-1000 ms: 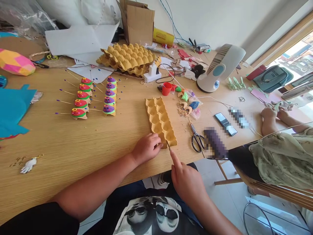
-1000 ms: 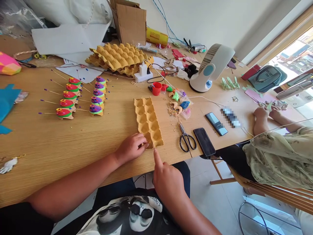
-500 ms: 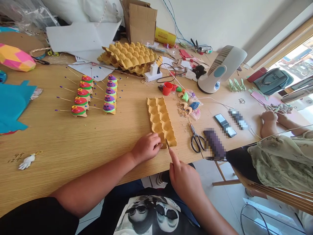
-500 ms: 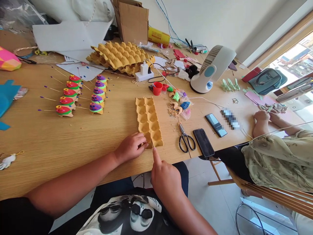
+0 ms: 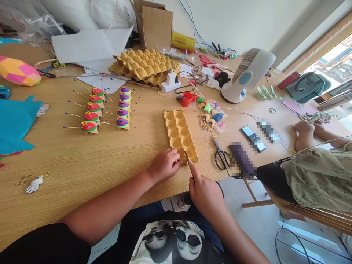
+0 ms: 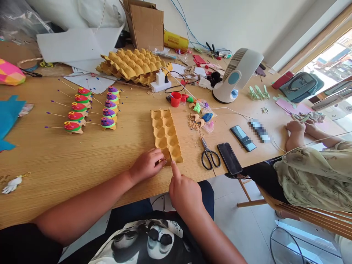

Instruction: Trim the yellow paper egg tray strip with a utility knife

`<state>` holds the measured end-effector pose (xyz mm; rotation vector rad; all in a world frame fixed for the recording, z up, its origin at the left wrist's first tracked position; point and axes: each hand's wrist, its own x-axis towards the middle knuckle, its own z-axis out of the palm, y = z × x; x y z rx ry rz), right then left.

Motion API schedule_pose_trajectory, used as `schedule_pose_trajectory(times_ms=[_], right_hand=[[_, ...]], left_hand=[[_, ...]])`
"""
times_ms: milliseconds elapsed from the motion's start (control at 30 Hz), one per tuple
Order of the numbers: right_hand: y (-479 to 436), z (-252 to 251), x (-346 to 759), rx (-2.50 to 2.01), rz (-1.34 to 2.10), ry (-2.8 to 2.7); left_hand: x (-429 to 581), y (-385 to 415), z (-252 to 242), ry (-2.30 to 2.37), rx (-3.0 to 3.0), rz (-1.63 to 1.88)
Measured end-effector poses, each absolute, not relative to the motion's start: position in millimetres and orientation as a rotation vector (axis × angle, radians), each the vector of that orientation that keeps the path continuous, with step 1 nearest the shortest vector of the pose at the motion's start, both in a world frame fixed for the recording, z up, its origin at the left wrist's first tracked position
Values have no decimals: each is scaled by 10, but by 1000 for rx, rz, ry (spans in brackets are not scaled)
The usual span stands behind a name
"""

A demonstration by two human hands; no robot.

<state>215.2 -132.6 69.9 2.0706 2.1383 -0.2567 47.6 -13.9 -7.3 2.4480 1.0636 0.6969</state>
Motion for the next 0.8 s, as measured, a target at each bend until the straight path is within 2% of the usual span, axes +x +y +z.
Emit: schedule_pose_trajectory(times_ms=[800], right_hand=[[-1297,738,2087,2020,-215,2061]], left_hand=[[478,-144,-60,1076,2424,704]])
